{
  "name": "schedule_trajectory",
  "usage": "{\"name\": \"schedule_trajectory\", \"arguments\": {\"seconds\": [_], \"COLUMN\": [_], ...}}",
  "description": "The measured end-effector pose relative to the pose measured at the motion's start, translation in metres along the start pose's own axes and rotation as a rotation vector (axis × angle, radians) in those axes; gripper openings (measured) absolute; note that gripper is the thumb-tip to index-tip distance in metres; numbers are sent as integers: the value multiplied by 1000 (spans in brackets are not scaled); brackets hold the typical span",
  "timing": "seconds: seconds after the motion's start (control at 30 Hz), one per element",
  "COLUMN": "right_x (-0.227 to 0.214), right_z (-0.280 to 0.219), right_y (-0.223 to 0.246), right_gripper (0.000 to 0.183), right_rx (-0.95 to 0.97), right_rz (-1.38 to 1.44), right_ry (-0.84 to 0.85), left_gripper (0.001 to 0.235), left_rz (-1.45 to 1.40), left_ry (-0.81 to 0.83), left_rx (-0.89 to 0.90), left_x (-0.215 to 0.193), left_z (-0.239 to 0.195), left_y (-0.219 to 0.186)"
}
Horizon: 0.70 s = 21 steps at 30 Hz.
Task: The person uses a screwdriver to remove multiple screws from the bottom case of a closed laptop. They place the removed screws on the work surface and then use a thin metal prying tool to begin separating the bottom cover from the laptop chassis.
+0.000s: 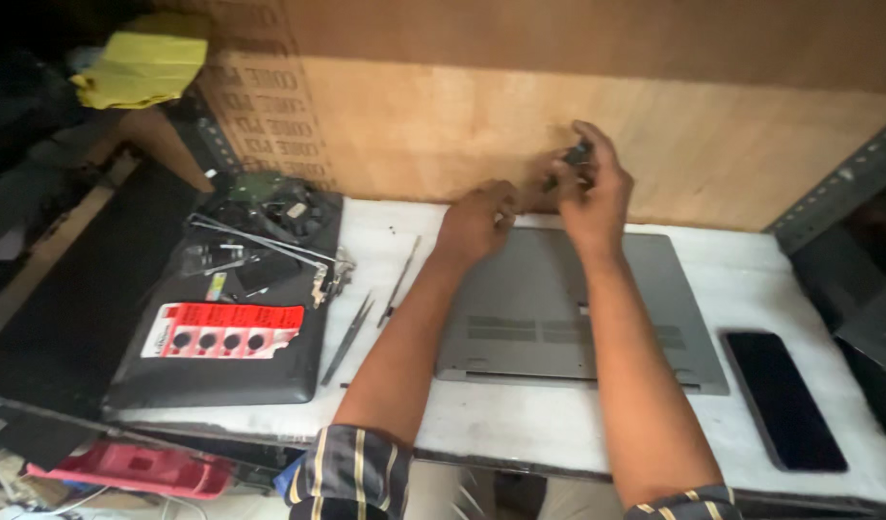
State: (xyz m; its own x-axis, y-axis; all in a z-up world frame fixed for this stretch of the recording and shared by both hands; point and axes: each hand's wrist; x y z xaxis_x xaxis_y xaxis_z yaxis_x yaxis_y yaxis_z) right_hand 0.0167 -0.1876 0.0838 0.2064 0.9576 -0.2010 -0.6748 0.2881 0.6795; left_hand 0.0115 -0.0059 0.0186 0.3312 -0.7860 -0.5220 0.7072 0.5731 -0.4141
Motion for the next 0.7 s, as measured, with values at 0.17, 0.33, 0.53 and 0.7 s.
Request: {"name": "schedule_trajectory", "arguments": {"seconds": [0.17, 0.33, 0.53, 0.7], "right_x": [-10, -18, -27, -44], "right_z": [0, 2, 6, 10], "right_y": [1, -3, -12, -17], "right_gripper": [47, 47, 48, 49], "right_rx": [139, 114, 108, 110], "right_rz": [86, 125, 145, 122], "right_ry": [-58, -83, -76, -74], "left_gripper": [20, 19, 21, 19], "left_rz": [516, 607, 571, 552], "left_ry": [384, 306, 245, 209], "left_rx": [-322, -506, -614, -611], "left_x": [-52, -106, -113, -114], "left_z": [9, -10, -23, -25], "left_y": [12, 29, 38, 37]}}
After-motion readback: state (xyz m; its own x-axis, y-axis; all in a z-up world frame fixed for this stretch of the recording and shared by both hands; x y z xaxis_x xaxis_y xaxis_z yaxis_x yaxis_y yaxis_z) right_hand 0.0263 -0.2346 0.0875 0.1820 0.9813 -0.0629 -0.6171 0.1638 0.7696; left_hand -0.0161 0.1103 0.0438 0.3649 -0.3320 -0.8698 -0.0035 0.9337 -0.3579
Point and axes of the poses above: each hand's wrist, its own z-axis towards the middle knuckle, its own x-axis out of the palm, y = z × x, and after that the axes turned 9 degrees about x, right-handed
